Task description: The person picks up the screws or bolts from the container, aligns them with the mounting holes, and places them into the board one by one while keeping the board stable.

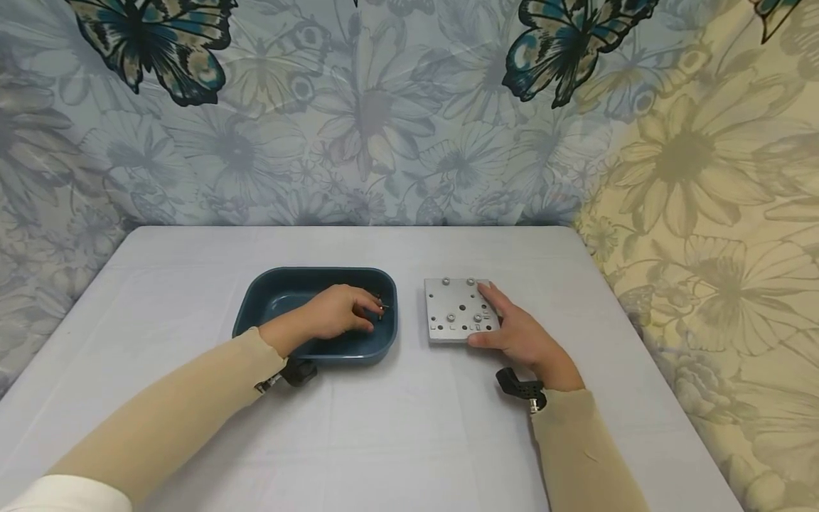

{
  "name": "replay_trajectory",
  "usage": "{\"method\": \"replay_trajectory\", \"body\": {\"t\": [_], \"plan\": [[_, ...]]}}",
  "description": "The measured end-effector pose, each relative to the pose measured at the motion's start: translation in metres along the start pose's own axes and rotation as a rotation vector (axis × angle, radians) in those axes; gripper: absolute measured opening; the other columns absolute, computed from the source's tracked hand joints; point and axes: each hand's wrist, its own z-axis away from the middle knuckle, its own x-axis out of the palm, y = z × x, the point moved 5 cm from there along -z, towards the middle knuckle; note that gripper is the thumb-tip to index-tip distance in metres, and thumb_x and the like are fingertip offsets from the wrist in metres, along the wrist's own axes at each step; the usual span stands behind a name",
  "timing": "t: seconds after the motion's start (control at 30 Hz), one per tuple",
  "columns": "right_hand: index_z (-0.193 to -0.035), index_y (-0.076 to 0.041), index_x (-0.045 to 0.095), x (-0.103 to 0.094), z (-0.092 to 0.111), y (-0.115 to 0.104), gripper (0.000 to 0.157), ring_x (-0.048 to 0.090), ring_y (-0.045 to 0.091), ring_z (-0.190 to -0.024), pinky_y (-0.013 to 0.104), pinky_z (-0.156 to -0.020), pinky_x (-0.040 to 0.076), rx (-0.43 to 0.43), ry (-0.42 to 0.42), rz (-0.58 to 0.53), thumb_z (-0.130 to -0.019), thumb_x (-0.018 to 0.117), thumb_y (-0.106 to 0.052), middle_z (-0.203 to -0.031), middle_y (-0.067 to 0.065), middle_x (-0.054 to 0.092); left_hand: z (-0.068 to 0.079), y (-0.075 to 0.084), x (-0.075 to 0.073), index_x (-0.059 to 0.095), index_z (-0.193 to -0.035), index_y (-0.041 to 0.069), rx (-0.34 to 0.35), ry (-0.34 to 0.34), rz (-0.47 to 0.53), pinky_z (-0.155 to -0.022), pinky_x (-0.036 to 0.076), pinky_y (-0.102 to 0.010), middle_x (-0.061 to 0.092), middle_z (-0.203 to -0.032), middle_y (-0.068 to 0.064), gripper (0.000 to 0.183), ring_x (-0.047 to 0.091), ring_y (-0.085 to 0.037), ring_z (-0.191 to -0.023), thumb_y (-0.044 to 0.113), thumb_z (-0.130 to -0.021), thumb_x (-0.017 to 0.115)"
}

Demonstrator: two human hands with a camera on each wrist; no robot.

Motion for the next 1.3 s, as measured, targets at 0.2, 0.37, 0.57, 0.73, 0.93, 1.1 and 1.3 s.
{"method": "replay_trajectory", "body": {"t": [0.2,0.37,0.57,0.73,0.93,1.1,1.3], "plan": [[-0.162,-0.020,0.016,0.003,-0.001,-0.003,0.113,0.009,0.038,-0.148,0.059,-0.115,0.012,0.008,0.011,0.024,-0.076,0.088,-0.035,-0.166,0.009,0.004,0.000,0.000,0.003,0.075,-0.118,0.013,0.062,0.008,-0.059,-0.085,0.052,-0.028,0.065,-0.122,-0.001,0.031,0.066,-0.012,-0.096,0.015,-0.087,0.079],[-0.162,-0.020,0.016,0.003,0.000,-0.003,0.112,0.009,0.038,-0.148,0.059,-0.115,0.013,0.012,0.014,0.016,-0.077,0.088,-0.034,-0.166,0.008,0.004,-0.001,0.001,0.008,0.075,-0.117,0.014,0.120,-0.017,-0.152,-0.095,0.048,-0.033,0.063,-0.121,-0.002,0.030,0.061,-0.018,-0.110,0.017,-0.088,0.079],[-0.162,-0.022,0.016,0.003,0.000,-0.002,0.112,0.009,0.038,-0.148,0.060,-0.115,0.012,0.016,0.016,0.022,-0.077,0.088,-0.036,-0.166,0.008,0.004,-0.002,0.002,0.011,0.075,-0.117,0.016,0.102,-0.036,-0.208,-0.101,0.044,-0.035,0.062,-0.125,-0.001,0.027,0.057,-0.020,-0.119,0.019,-0.090,0.077],[-0.162,-0.023,0.015,0.002,0.000,-0.002,0.113,0.011,0.038,-0.148,0.060,-0.114,0.013,0.022,0.017,0.043,-0.077,0.087,-0.038,-0.166,0.007,0.004,0.000,0.006,0.011,0.076,-0.112,0.016,0.138,-0.024,-0.249,-0.097,0.047,-0.033,0.063,-0.119,0.001,0.022,0.059,-0.018,-0.113,0.018,-0.090,0.077],[-0.162,-0.025,0.013,0.002,0.001,-0.002,0.114,0.013,0.038,-0.148,0.060,-0.114,0.015,0.027,0.012,0.054,-0.077,0.087,-0.039,-0.166,0.006,0.004,0.002,0.010,0.011,0.075,-0.116,0.015,0.202,-0.014,-0.290,-0.093,0.049,-0.033,0.063,-0.117,0.000,0.026,0.061,-0.018,-0.108,0.018,-0.091,0.076],[-0.162,-0.025,0.013,0.002,0.002,-0.002,0.113,0.014,0.038,-0.148,0.060,-0.114,0.016,0.022,0.013,0.049,-0.077,0.087,-0.039,-0.166,0.006,0.005,0.001,0.009,0.013,0.076,-0.112,0.016,0.216,-0.003,-0.322,-0.095,0.049,-0.034,0.064,-0.116,0.001,0.022,0.061,-0.018,-0.109,0.018,-0.091,0.076],[-0.162,-0.023,0.015,0.006,0.000,-0.005,0.112,0.008,0.033,-0.149,0.057,-0.115,0.012,-0.001,0.017,0.017,-0.077,0.087,-0.039,-0.166,0.006,0.006,-0.002,0.008,0.014,0.076,-0.106,0.019,0.224,0.006,-0.398,-0.092,0.050,-0.032,0.065,-0.114,0.004,0.014,0.062,-0.016,-0.106,0.019,-0.091,0.076]]}}
